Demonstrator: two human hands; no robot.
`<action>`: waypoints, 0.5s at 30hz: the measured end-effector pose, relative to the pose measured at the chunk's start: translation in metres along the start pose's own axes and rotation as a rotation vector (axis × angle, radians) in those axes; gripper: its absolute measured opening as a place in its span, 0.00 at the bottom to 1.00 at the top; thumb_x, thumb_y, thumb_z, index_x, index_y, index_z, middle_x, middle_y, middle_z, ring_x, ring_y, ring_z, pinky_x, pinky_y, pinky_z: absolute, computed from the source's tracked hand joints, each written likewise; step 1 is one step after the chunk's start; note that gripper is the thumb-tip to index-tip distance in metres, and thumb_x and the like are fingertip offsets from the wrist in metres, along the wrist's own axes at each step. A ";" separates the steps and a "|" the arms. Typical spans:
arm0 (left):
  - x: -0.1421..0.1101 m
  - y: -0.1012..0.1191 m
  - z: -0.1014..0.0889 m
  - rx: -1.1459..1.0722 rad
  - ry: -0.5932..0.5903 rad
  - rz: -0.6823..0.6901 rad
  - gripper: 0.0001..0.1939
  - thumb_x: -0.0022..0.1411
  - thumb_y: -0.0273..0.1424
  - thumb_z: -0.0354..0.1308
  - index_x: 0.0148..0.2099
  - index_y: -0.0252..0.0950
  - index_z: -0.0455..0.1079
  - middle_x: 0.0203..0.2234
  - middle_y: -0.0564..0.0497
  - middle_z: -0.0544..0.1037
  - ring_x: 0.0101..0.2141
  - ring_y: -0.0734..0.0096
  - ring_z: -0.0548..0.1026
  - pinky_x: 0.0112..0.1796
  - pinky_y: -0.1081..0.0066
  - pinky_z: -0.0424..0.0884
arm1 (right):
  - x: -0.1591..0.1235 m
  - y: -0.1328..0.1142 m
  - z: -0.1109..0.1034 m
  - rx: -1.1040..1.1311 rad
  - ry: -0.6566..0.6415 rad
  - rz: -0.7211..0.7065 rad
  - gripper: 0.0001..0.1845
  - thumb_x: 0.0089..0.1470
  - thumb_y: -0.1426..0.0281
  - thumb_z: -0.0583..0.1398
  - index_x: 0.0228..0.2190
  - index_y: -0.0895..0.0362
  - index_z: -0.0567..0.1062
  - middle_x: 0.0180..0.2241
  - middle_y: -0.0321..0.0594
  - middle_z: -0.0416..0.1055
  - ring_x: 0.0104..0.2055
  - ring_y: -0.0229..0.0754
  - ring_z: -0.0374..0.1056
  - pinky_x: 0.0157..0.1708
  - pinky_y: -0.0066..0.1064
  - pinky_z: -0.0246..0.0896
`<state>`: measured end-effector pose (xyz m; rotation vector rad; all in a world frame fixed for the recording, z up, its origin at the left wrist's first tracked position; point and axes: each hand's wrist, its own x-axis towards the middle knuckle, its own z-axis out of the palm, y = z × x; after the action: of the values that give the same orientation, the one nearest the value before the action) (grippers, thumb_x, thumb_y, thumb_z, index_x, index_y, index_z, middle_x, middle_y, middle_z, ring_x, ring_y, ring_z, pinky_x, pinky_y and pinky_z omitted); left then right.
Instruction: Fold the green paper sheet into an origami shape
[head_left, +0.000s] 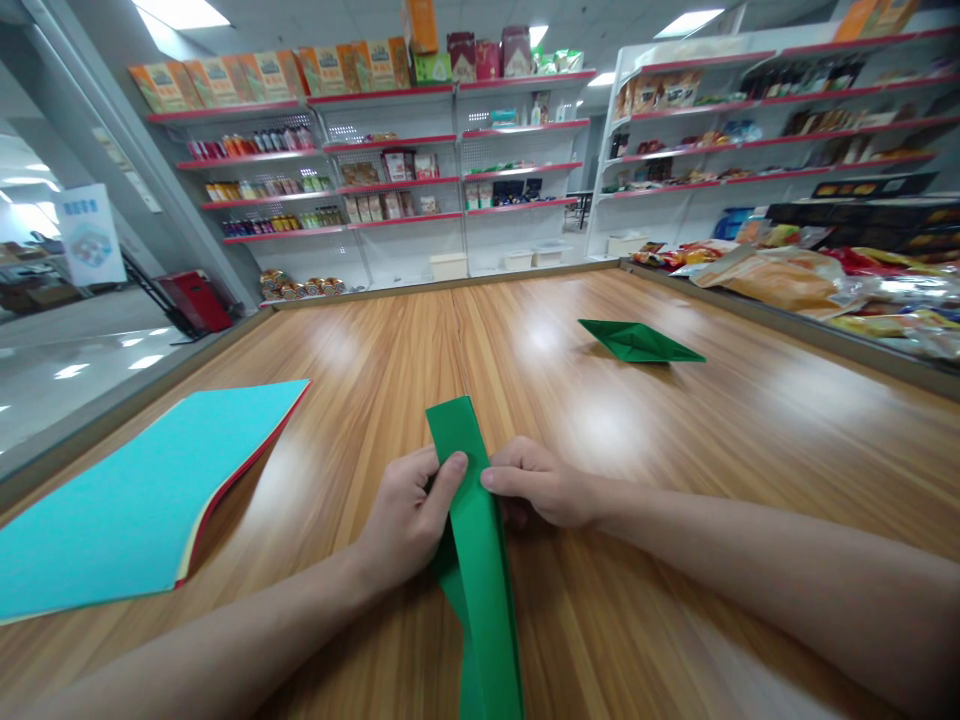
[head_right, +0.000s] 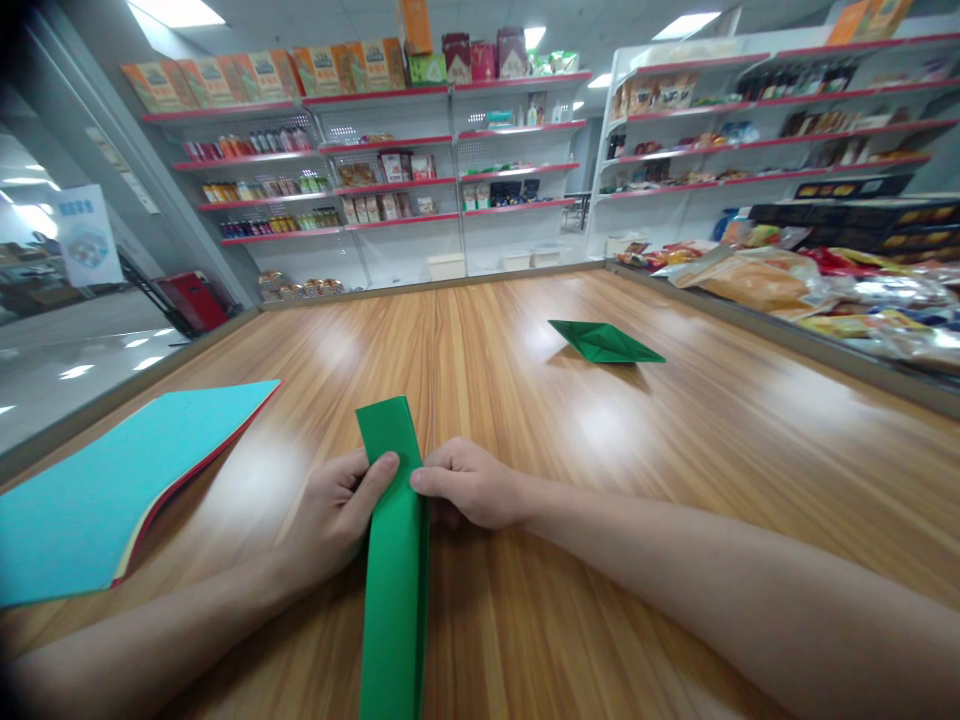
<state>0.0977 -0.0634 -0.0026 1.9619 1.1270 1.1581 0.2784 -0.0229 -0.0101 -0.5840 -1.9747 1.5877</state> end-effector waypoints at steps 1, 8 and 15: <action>0.000 -0.002 0.000 0.001 -0.007 -0.007 0.20 0.68 0.37 0.47 0.23 0.35 0.60 0.18 0.55 0.61 0.20 0.77 0.60 0.19 0.76 0.57 | 0.000 0.000 0.000 -0.013 -0.001 0.005 0.27 0.55 0.54 0.54 0.14 0.60 0.65 0.13 0.34 0.61 0.15 0.31 0.56 0.13 0.22 0.47; -0.001 -0.003 -0.001 -0.002 -0.010 -0.051 0.21 0.67 0.39 0.47 0.24 0.35 0.60 0.18 0.56 0.60 0.19 0.77 0.59 0.18 0.76 0.56 | 0.001 0.002 0.001 -0.049 -0.035 -0.021 0.30 0.56 0.51 0.52 0.14 0.60 0.64 0.13 0.33 0.59 0.15 0.30 0.54 0.12 0.21 0.45; -0.001 -0.002 -0.001 -0.016 -0.018 -0.051 0.21 0.67 0.40 0.46 0.24 0.35 0.60 0.17 0.55 0.60 0.19 0.76 0.60 0.18 0.76 0.57 | -0.003 -0.001 -0.001 -0.093 -0.055 -0.019 0.30 0.57 0.51 0.52 0.15 0.61 0.65 0.13 0.34 0.60 0.14 0.29 0.54 0.12 0.21 0.44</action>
<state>0.0959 -0.0636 -0.0048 1.9174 1.1481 1.1172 0.2816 -0.0246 -0.0092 -0.5616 -2.0980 1.5226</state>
